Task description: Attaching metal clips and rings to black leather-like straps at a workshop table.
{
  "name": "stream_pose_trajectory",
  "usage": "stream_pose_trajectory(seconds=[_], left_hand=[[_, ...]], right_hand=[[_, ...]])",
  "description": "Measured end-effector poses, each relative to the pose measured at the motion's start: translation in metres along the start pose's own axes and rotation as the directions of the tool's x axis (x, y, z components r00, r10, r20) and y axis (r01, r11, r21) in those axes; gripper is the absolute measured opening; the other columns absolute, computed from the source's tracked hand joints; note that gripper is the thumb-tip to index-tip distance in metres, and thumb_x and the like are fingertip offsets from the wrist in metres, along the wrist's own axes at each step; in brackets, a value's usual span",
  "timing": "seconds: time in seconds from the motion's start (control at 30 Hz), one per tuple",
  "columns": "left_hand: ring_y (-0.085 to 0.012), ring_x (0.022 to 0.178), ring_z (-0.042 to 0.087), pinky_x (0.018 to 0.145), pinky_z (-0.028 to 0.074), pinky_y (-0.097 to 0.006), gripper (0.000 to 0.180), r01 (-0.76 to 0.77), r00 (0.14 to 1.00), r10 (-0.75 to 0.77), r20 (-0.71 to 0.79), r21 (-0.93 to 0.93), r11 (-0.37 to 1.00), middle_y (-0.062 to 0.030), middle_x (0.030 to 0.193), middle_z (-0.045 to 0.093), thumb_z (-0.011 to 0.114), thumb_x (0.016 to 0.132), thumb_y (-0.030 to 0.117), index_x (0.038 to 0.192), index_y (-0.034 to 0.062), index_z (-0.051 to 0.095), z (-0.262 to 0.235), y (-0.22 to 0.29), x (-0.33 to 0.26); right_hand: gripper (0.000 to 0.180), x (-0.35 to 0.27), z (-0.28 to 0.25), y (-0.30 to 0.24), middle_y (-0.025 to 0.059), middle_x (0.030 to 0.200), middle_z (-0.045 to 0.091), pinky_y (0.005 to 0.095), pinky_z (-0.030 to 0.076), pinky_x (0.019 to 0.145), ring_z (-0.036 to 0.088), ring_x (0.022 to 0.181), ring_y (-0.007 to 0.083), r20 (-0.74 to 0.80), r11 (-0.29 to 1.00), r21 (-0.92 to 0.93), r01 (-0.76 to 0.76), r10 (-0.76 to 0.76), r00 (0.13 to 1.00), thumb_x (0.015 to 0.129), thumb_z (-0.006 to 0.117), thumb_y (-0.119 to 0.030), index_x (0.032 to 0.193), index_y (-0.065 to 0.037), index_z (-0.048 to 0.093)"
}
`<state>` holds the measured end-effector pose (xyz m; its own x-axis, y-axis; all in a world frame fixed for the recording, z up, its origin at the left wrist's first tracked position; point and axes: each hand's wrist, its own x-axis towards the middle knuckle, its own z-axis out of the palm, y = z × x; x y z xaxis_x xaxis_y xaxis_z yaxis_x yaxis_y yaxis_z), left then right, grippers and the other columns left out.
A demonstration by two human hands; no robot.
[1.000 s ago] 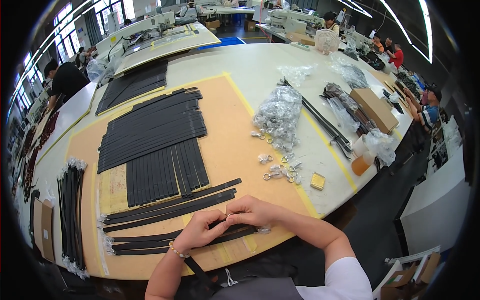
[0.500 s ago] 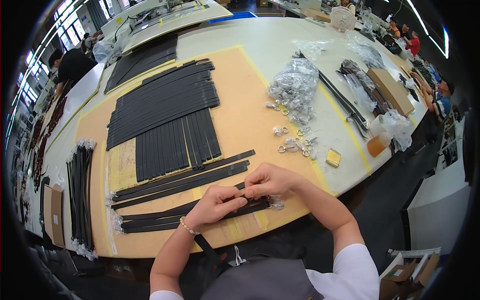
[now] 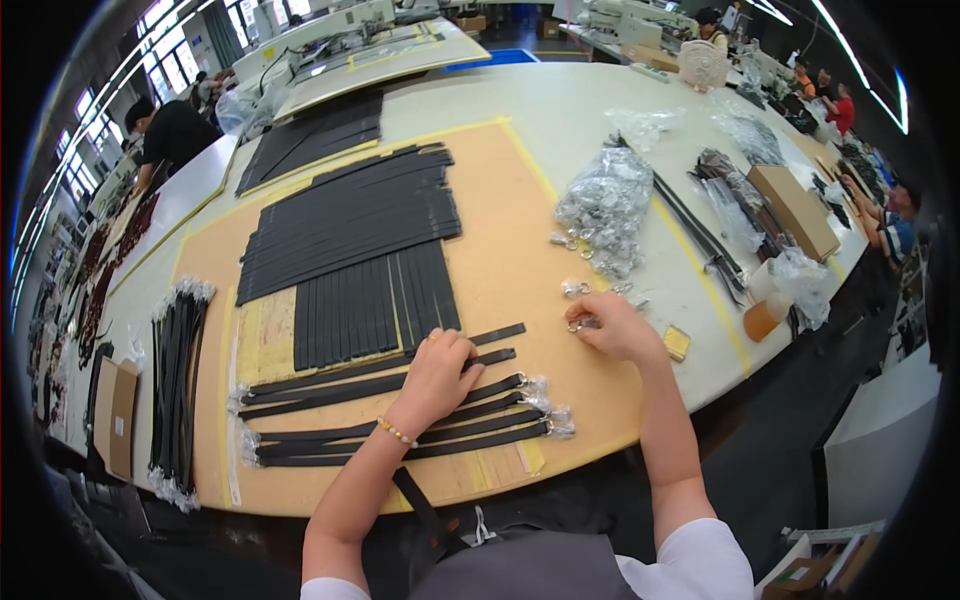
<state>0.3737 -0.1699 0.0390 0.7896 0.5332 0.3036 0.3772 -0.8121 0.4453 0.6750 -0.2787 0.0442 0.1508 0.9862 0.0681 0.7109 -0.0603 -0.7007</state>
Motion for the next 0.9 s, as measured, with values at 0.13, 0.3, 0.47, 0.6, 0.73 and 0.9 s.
stream_pose_trajectory(seconds=[0.13, 0.3, 0.47, 0.6, 0.73, 0.9], left_hand=[[-0.0301, 0.093, 0.059, 0.083, 0.050, -0.038, 0.023, 0.003, 1.000, -0.003, 0.021, -0.007, 1.000, -0.0124, 0.091, 0.061, 0.077, 0.081, 0.014, 0.094, 0.0011, 0.064, 0.004, -0.002, -0.001], [-0.0230, 0.082, 0.063, 0.075, 0.053, -0.033, 0.023, -0.041, 0.991, 0.028, -0.133, -0.089, 0.995, -0.0101, 0.087, 0.064, 0.078, 0.081, 0.010, 0.095, 0.0006, 0.063, -0.007, 0.003, 0.003], [-0.0058, 0.076, 0.061, 0.071, 0.051, -0.022, 0.018, 0.184, 0.962, -0.265, -0.069, -0.554, 0.812, -0.0012, 0.085, 0.067, 0.075, 0.086, 0.004, 0.100, 0.0000, 0.064, -0.024, 0.013, -0.010], [-0.0048, 0.081, 0.061, 0.072, 0.050, -0.021, 0.020, 0.172, 0.966, -0.257, -0.004, -0.735, 0.656, 0.0001, 0.093, 0.066, 0.072, 0.088, 0.000, 0.106, 0.0007, 0.063, -0.024, 0.017, -0.016], [-0.0053, 0.088, 0.062, 0.076, 0.050, -0.020, 0.023, 0.177, 0.958, -0.286, 0.023, -0.831, 0.527, -0.0002, 0.098, 0.066, 0.071, 0.088, -0.004, 0.108, 0.0007, 0.062, -0.032, 0.015, -0.021], [-0.0059, 0.088, 0.062, 0.076, 0.051, -0.020, 0.023, 0.058, 0.944, -0.303, -0.133, -0.835, 0.547, -0.0003, 0.098, 0.066, 0.070, 0.087, -0.006, 0.107, 0.0004, 0.062, -0.035, 0.017, -0.021]], right_hand=[[0.014, -0.001, 0.017, -0.013, 0.0122, 0.089, 0.070, 0.0404, 0.049, 0.095, 0.063, 0.107, 0.0302, -0.130, 0.971, -0.237, -0.027, -0.004, 0.992, 0.080, 0.070, -0.009, 0.094, -0.007, 0.071], [0.010, 0.007, 0.017, -0.023, 0.0085, 0.092, 0.070, 0.0389, 0.051, 0.089, 0.064, 0.098, 0.0236, -0.246, 0.918, -0.252, 0.305, -0.365, 0.898, 0.086, 0.071, -0.007, 0.096, -0.006, 0.071], [0.017, 0.005, 0.055, -0.058, 0.0029, 0.099, 0.067, 0.0301, 0.053, 0.083, 0.064, 0.093, 0.0121, -0.008, 0.632, 0.754, 0.179, -0.264, 0.964, 0.096, 0.067, -0.007, 0.113, -0.004, 0.067], [0.028, 0.009, 0.068, -0.062, 0.0031, 0.103, 0.064, 0.0275, 0.055, 0.082, 0.064, 0.090, 0.0115, 0.042, 0.349, 0.935, 0.065, -0.290, 0.956, 0.098, 0.068, -0.009, 0.124, -0.003, 0.059], [0.019, 0.016, 0.066, -0.084, 0.0009, 0.095, 0.064, 0.0257, 0.056, 0.077, 0.064, 0.084, 0.0095, 0.144, 0.254, 0.964, -0.073, -0.273, 0.951, 0.099, 0.066, -0.011, 0.116, -0.004, 0.063], [0.017, 0.022, 0.071, -0.099, -0.0007, 0.092, 0.065, 0.0238, 0.057, 0.073, 0.064, 0.082, 0.0065, 0.228, 0.141, 0.970, -0.196, -0.266, 0.937, 0.101, 0.064, -0.015, 0.115, -0.006, 0.066]])
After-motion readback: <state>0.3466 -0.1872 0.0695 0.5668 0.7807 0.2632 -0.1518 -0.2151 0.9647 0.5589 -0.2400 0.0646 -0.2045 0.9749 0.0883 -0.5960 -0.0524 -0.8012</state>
